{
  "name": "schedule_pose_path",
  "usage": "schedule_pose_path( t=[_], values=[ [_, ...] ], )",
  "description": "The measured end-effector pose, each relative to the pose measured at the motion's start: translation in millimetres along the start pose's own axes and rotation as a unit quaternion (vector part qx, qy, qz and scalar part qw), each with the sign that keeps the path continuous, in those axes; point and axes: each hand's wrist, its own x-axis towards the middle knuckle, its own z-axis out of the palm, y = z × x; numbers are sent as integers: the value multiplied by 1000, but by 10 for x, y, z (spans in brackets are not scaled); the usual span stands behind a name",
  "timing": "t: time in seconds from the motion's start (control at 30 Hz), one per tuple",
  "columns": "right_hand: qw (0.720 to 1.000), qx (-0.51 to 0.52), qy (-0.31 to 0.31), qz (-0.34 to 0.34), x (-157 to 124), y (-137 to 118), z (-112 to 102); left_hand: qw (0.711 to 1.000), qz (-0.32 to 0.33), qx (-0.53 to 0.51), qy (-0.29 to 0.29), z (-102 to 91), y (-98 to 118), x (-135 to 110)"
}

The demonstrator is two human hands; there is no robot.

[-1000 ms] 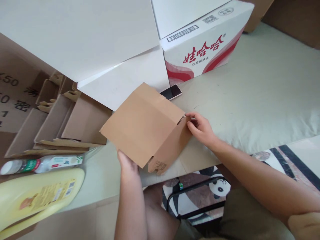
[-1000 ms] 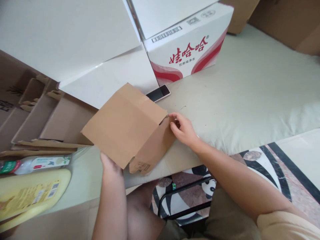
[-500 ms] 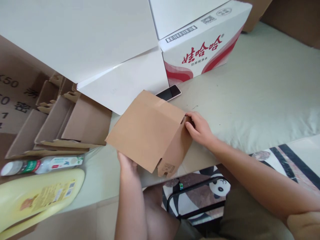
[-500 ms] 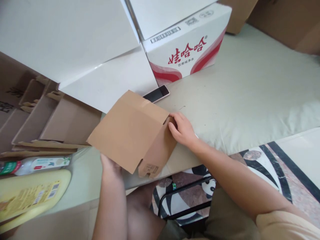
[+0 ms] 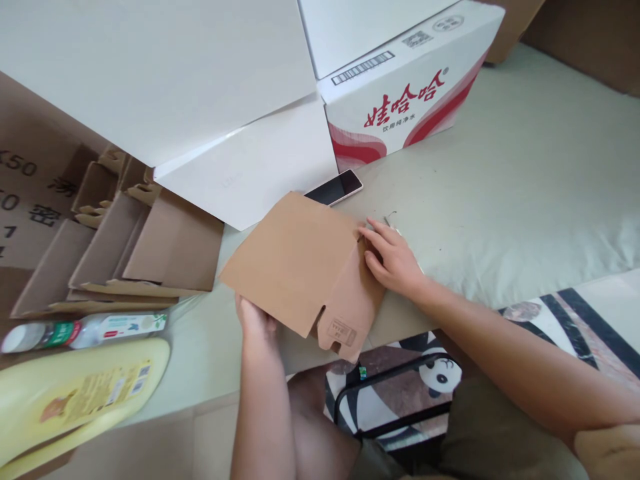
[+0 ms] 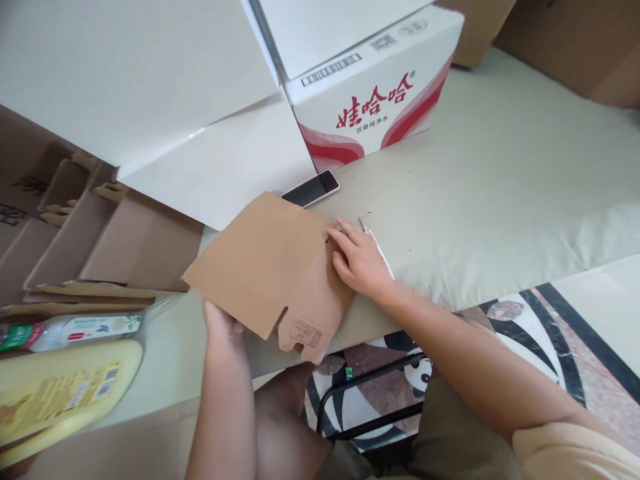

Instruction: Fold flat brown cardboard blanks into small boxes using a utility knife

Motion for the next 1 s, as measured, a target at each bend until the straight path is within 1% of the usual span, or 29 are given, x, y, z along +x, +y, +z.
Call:
schedule_pose_path(
  t=[0.1,0.17,0.3,0.4,0.5,0.67,0.77,0.9,1.0],
  values=[
    [999,7,-16,-31,-26,-46,3,1000,-3,-2,29,42,-3,-23],
    [999,15,-30,-39,-41,-64,19,999,-10,-9,38,53,-1,-26],
    [997,17,-67,-37,-60,-76,69,998,-34,-42,23,41,11,-13],
    [995,9,-91,-27,-64,-78,96,997,-38,-63,6,34,20,-16],
    [994,2,-103,-21,-62,-84,103,997,-23,-77,-10,39,21,-28],
    [993,-8,-121,-10,-62,-98,99,995,42,-83,-31,19,-10,-4],
    [992,-10,-123,-8,-64,-100,99,995,63,-76,-8,-14,-17,17],
    [992,-11,-127,-20,-64,-95,97,997,51,-52,10,-43,2,10],
    [991,-14,-127,-26,-65,-92,96,998,48,-18,43,-58,17,1]
  ],
)
